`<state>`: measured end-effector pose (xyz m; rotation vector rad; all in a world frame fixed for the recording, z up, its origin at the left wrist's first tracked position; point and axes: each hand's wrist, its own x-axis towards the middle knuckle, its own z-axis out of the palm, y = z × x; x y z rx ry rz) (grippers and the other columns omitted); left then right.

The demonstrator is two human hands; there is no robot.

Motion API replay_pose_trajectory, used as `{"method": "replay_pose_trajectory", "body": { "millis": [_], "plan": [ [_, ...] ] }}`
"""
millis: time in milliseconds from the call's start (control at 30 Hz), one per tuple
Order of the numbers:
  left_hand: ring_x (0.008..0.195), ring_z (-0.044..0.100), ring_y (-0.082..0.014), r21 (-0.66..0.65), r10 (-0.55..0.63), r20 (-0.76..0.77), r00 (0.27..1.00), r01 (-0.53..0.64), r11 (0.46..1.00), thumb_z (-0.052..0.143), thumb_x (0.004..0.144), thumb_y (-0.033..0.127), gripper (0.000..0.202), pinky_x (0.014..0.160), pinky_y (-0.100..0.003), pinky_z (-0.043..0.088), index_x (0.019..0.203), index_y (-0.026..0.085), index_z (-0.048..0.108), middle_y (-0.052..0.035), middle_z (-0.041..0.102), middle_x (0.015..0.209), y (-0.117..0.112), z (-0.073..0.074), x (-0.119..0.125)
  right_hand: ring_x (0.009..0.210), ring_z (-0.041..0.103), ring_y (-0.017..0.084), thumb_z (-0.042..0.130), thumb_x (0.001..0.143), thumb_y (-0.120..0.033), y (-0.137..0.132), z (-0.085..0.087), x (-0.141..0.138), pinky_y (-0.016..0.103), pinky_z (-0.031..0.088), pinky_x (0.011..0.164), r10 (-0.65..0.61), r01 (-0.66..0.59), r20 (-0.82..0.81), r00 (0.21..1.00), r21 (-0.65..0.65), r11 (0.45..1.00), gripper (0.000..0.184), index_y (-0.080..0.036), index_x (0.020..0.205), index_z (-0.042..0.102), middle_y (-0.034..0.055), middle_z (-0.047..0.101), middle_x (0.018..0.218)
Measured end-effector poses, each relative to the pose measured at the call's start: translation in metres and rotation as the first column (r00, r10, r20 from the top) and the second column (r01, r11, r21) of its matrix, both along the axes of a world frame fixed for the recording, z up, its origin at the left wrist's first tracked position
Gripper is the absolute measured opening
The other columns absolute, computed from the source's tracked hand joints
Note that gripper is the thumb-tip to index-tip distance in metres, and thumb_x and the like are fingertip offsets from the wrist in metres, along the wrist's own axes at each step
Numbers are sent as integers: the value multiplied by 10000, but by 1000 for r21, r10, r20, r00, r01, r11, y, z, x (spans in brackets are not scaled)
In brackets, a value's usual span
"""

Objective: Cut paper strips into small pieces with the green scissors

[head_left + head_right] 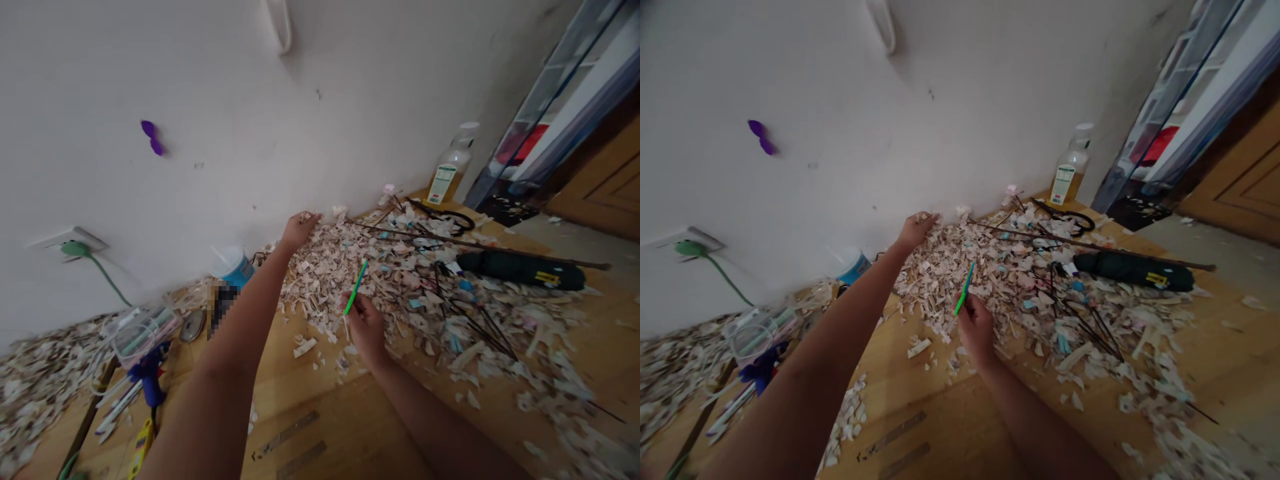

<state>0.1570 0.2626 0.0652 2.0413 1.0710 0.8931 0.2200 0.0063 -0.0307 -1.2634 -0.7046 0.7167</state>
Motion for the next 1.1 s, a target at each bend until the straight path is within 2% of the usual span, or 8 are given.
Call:
{"method": "replay_pose_trajectory", "body": {
  "millis": [100, 200, 300, 500, 700, 833, 967, 1100],
  "plan": [
    [812, 603, -158, 38, -25, 43, 999, 24, 999, 566, 866, 480, 347, 758, -275, 479, 1023, 176, 631, -60, 657, 888, 1, 8, 9, 671, 594, 165, 617, 825, -504, 0, 3, 1, 267, 455, 600, -6, 6, 20, 1000, 1, 1000, 316, -201, 886, 681, 24, 666, 721],
    [1141, 565, -206, 129, -70, 34, 997, 65, 989, 614, 860, 443, 626, 939, -339, 444, 1413, 254, 388, -126, 582, 1263, 4, 23, 19, 679, 597, 167, 625, 818, -494, -1, 4, 2, 270, 459, 614, -16, 16, -1, 1000, 12, 1000, 301, -203, 878, 675, 22, 665, 716],
    [1204, 538, -250, 55, -110, -116, 987, 117, 992, 611, 865, 446, 731, 964, -411, 426, 1488, 288, 264, -162, 521, 1363, 7, 39, 19, 692, 596, 167, 632, 817, -484, -2, 4, 4, 268, 455, 620, -15, 16, -29, 999, 24, 1000, 295, -199, 884, 668, 20, 657, 718],
    [904, 607, -218, 193, 34, -518, 855, 78, 978, 587, 852, 347, 283, 855, -333, 446, 988, 116, 678, -152, 683, 993, 9, 36, -7, 702, 596, 161, 627, 827, -486, -2, 0, 6, 263, 443, 619, -19, 20, -33, 999, 23, 1000, 307, -193, 910, 670, 17, 658, 742],
    [667, 573, -151, -156, -304, -697, 649, 276, 948, 753, 664, 332, 165, 652, -232, 414, 700, 186, 688, -17, 657, 689, -23, -6, -37, 682, 583, 154, 614, 835, -484, 0, -3, 3, 261, 441, 616, 0, 0, 12, 1000, -17, 1000, 317, -190, 932, 681, 18, 663, 744],
    [697, 573, -156, -131, -307, -650, 695, 294, 947, 763, 638, 288, 171, 667, -236, 415, 768, 199, 695, -11, 661, 725, -49, -31, -42, 667, 587, 155, 613, 830, -475, -2, -2, 1, 266, 448, 617, 28, -28, 17, 999, -21, 999, 313, -197, 953, 688, 13, 667, 732],
    [783, 573, -163, -33, -222, -584, 781, 251, 968, 612, 775, 277, 111, 735, -258, 428, 774, 184, 673, -34, 658, 809, -56, -33, -41, 693, 604, 168, 614, 824, -475, -5, 0, 1, 272, 466, 625, 21, -21, 38, 999, -22, 1000, 312, -197, 939, 695, 20, 677, 732],
    [640, 510, -120, -193, -114, -188, 975, 77, 978, 605, 804, 389, 231, 631, -244, 422, 716, 175, 609, -6, 574, 693, -77, -25, -47, 723, 625, 171, 617, 824, -457, -7, -1, 1, 291, 493, 677, 32, -32, 25, 999, 4, 999, 308, -197, 971, 693, 26, 695, 775]
  ]
}}
